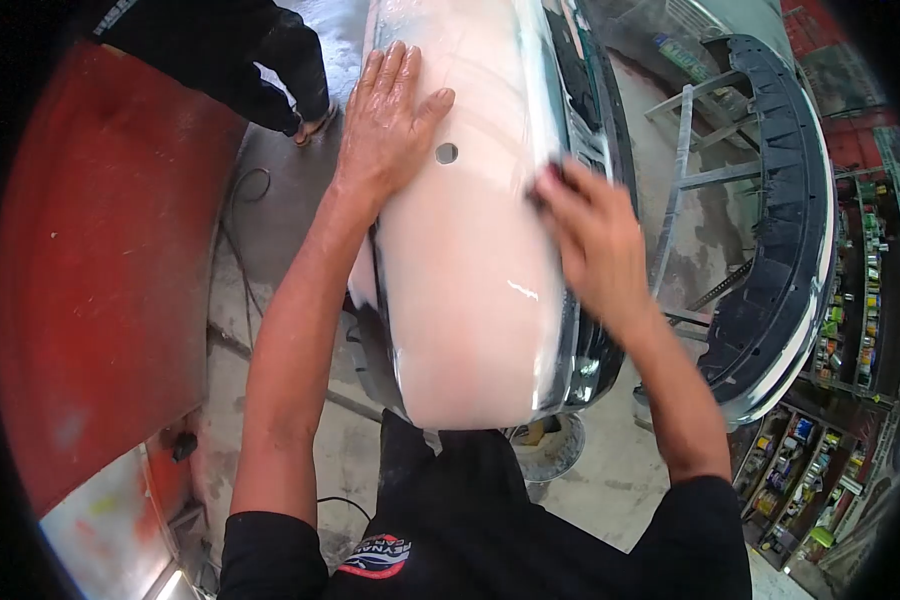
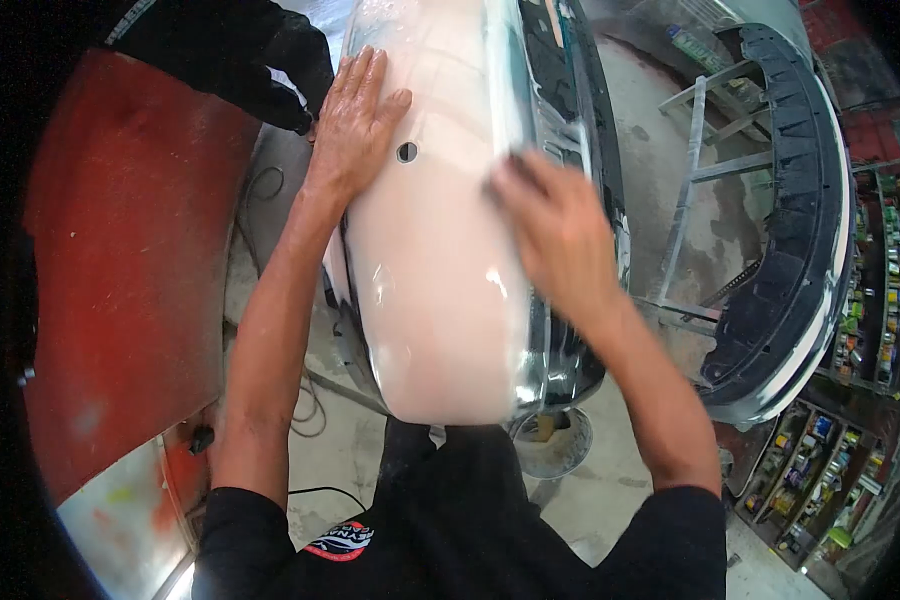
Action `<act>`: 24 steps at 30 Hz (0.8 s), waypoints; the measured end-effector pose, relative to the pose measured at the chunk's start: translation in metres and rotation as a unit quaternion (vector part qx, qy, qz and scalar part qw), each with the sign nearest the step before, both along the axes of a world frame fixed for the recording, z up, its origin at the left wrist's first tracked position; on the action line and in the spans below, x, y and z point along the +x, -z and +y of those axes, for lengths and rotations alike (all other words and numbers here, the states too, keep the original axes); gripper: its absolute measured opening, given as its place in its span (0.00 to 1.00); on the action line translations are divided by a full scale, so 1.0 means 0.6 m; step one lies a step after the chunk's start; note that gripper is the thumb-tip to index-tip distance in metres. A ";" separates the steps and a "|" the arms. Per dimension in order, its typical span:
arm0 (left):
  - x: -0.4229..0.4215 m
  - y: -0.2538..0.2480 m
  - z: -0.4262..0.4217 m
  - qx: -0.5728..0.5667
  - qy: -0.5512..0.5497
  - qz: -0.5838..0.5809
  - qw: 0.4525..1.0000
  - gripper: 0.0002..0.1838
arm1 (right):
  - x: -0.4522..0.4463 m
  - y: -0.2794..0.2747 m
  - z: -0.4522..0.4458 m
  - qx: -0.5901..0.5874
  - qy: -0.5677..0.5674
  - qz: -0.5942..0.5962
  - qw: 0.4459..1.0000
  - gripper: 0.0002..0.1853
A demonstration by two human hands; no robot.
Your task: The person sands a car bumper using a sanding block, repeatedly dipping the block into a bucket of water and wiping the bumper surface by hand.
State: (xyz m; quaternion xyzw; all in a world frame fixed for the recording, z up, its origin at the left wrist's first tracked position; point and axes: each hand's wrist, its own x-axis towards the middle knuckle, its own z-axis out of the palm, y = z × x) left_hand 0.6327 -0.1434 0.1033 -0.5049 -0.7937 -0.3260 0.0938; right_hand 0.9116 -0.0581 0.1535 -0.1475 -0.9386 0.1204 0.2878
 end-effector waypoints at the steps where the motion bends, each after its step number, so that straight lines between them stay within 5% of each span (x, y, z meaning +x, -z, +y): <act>1: -0.001 -0.001 -0.001 -0.001 -0.001 -0.001 1.000 0.42 | 0.037 -0.005 -0.027 -0.027 -0.012 -0.026 0.999 0.21; 9: 0.008 -0.003 -0.006 -0.001 -0.004 -0.005 1.000 0.43 | -0.161 -0.003 0.150 0.033 0.013 0.073 0.997 0.15; 15: 0.001 -0.002 -0.003 0.003 -0.003 0.008 1.000 0.41 | 0.005 -0.005 -0.014 -0.022 0.044 -0.002 0.999 0.18; 24: 0.005 0.006 -0.005 0.007 -0.009 0.004 1.000 0.43 | -0.111 -0.001 0.105 0.007 0.061 0.039 0.997 0.16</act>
